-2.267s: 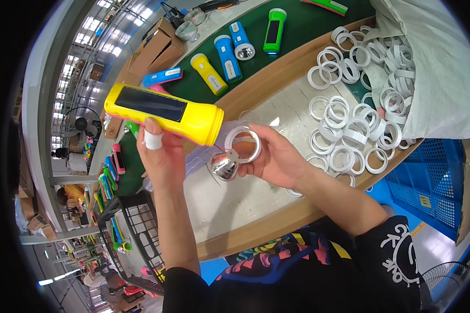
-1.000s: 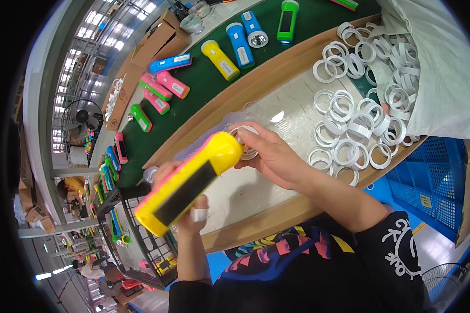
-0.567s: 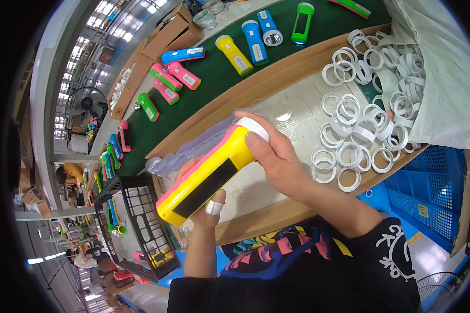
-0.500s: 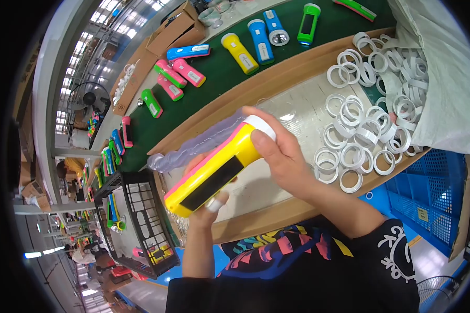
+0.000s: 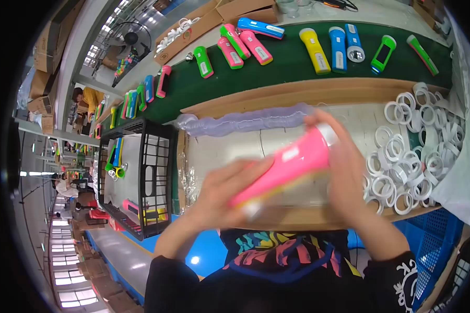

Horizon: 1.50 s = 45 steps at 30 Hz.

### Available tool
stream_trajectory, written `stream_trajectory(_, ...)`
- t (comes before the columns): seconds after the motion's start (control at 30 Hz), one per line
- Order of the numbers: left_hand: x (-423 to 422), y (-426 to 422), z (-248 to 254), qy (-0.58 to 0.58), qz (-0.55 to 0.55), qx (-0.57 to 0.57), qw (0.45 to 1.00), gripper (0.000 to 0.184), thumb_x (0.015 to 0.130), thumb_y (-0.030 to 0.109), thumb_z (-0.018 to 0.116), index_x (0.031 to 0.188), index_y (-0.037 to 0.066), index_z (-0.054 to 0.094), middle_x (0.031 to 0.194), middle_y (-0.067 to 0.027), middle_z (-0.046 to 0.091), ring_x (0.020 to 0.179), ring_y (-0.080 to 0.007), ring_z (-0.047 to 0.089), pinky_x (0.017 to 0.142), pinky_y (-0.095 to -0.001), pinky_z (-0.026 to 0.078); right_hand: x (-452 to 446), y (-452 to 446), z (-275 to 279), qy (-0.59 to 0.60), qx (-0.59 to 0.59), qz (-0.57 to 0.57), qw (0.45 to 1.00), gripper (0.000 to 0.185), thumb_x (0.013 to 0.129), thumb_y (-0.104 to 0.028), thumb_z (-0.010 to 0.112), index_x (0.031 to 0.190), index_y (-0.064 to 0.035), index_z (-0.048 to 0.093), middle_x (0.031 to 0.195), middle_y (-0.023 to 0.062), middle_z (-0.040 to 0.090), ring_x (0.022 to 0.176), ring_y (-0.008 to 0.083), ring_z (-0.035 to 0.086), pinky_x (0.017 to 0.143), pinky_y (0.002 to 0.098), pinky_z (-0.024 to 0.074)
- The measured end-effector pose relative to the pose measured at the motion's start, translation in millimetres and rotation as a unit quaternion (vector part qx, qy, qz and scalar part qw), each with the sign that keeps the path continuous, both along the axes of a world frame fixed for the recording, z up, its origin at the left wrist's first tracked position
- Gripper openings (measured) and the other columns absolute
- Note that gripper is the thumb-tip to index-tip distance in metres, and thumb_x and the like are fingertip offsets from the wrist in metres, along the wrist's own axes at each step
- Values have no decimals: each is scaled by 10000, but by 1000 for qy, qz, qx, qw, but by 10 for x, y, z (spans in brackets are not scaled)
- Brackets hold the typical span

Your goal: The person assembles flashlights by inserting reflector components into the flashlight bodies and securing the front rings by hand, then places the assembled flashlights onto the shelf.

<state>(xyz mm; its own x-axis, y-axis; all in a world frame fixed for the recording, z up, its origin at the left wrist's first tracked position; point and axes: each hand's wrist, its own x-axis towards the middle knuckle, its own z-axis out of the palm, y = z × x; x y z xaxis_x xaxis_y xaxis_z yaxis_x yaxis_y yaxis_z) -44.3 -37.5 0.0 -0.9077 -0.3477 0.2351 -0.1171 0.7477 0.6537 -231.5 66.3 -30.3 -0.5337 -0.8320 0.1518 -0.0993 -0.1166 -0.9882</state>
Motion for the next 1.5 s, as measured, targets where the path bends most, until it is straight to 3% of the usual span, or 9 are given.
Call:
stream_trajectory(0.07, -150, -42, -239, -151, -18, -331, 931, 528, 706, 127, 688, 1215, 120, 549, 1085, -159, 594, 905, -302, 618, 671, -353, 529, -207, -236, -701, -287, 85, 52, 953, 469, 952, -369, 403, 1252, -19, 486, 1157, 109, 568, 1076, 181, 531, 930, 318, 411)
stream_trajectory(0.23, -60, -76, -307, -8, 75, 245, 967, 642, 666, 50, 711, 1273, 39, 502, 1113, -164, 600, 991, -299, 606, 849, -333, 474, -317, -44, -324, -108, -30, 94, 989, 519, 973, -385, 355, 1341, -22, 395, 1254, 95, 514, 1145, 194, 489, 987, 331, 376)
stream_trajectory(0.57, -657, -30, -786, 33, -18, -14, 999, 583, 685, 59, 706, 1236, 30, 519, 1030, -163, 615, 840, -261, 633, 694, -329, 510, -790, -232, -622, -304, 28, 70, 950, 424, 968, -360, 374, 1015, -1, 594, 937, 108, 638, 894, 183, 608, 827, 311, 470)
stream_trajectory(0.67, -547, 35, -794, 24, 76, 697, 713, 671, 763, 233, 697, 1324, 22, 396, 1101, -194, 590, 794, -213, 582, 667, -291, 474, -790, -92, -419, -429, -50, 107, 895, 415, 956, -337, 421, 1203, -11, 488, 1158, 125, 562, 1106, 202, 531, 946, 359, 418)
stream_trajectory(0.8, -488, 298, -1054, 88, -57, 949, 296, 705, 792, 390, 638, 1341, 35, 374, 1091, -210, 584, 804, -249, 541, 661, -297, 435, -536, -36, -473, -463, -141, 129, 865, 443, 934, -307, 480, 1262, -16, 417, 1214, 146, 522, 1153, 260, 499, 976, 394, 398)
stream_trajectory(1.0, -698, 406, -805, -65, 112, 425, 896, 530, 791, 167, 681, 1234, 17, 432, 1062, -97, 563, 965, -142, 539, 850, -299, 434, -431, -2, -455, -426, -103, 18, 899, 317, 901, -201, 561, 1164, -69, 444, 1087, 130, 556, 1037, 247, 571, 865, 348, 483)
stream_trajectory(1.1, -813, 443, -601, -91, 89, 382, 915, 541, 753, 108, 717, 1208, 26, 436, 989, -83, 564, 834, -140, 565, 743, -273, 464, -437, 14, -329, -412, -95, 5, 906, 271, 900, -182, 564, 1110, -69, 435, 1026, 116, 572, 996, 243, 589, 877, 366, 486)
stream_trajectory(1.33, -564, 768, -684, -6, -135, 918, 374, 640, 747, 342, 728, 1215, 38, 416, 719, -72, 472, 505, -147, 477, 365, -248, 361, -288, 94, -373, -518, -254, 141, 805, 293, 829, -332, 638, 930, -122, 461, 937, 151, 550, 1003, 316, 589, 948, 400, 446)
stream_trajectory(1.5, -539, 797, -615, -16, -153, 883, 443, 641, 717, 329, 748, 1194, 50, 422, 700, -69, 471, 502, -136, 470, 395, -239, 375, -232, 156, -438, -522, -376, 200, 739, 237, 818, -264, 642, 860, -123, 457, 948, 167, 554, 1000, 328, 595, 921, 394, 459)
